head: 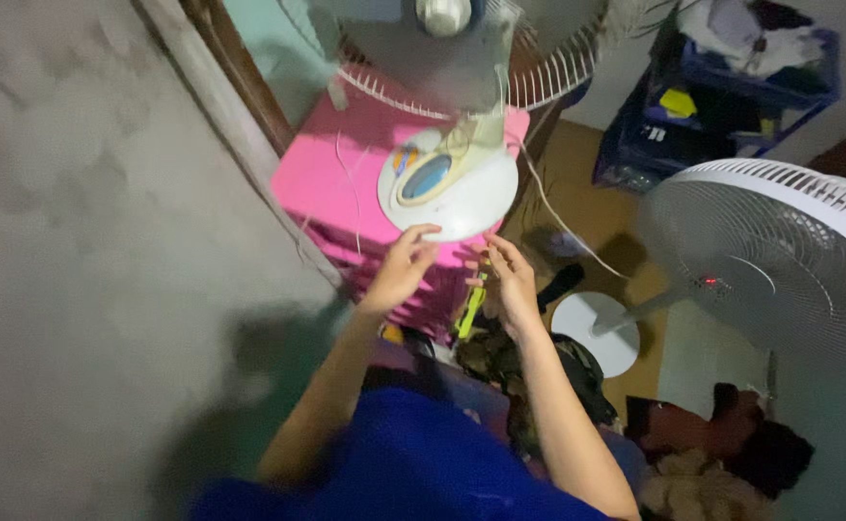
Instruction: The person disassembles a standing electric fan by removing the front grille, fan blades, and rear grille. They then reassemble the fan by placing the rear grille back onto the motor housing.
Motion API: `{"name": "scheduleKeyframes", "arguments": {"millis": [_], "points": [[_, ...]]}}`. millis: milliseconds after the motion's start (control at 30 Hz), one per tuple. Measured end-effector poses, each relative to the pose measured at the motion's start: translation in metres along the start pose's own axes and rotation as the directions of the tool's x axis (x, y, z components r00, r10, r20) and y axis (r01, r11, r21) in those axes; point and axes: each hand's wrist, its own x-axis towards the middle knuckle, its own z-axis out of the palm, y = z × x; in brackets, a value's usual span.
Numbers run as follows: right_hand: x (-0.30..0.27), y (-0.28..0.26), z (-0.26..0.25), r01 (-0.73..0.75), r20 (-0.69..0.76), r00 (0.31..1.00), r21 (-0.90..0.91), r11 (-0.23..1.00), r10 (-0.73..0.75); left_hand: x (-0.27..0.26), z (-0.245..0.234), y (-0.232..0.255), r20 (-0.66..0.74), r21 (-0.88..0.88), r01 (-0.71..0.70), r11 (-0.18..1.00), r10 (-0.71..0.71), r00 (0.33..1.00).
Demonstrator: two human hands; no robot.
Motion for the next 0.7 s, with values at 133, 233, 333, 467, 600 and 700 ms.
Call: {"name": "scheduleKeyframes", "arguments": {"millis": [133, 233, 333, 467, 600, 700], "points": [[0.013, -0.026, 0.038, 0.083, -0.041, 0.995, -0.069, 0.994, -0.086, 0.015, -0.019, 0.037, 0.091, 0.118, -0.024, 0.993, 0.013, 0.996], [0.011, -0.053, 0.063, 0.282, 0.012, 0.957, -0.287, 0.916, -0.291, 0.031, -0.033, 0.071, 0.172, 0.109, 0.161, 0.981, -0.178, 0.969], [0.025, -0.084, 0.082, 0.371, 0.019, 0.927, -0.214, 0.904, -0.376, 0.055, -0.038, 0.101, 0.241, 0.077, -0.094, 0.993, 0.073, 0.968], [0.039, -0.085, 0.080, 0.362, -0.004, 0.931, -0.127, 0.923, -0.366, 0.049, -0.055, 0.104, 0.222, 0.268, 0.102, 0.958, -0.164, 0.961], [0.043, -0.067, 0.053, 0.213, 0.221, 0.909, 0.485, 0.848, -0.354, 0.042, -0.069, 0.090, 0.224, 0.546, -0.431, 0.718, 0.371, 0.901], [0.035, -0.054, 0.056, 0.155, 0.230, 0.931, 0.458, 0.876, -0.285, 0.040, -0.082, 0.076, 0.149, 0.313, 0.039, 0.949, -0.089, 0.985]]}}
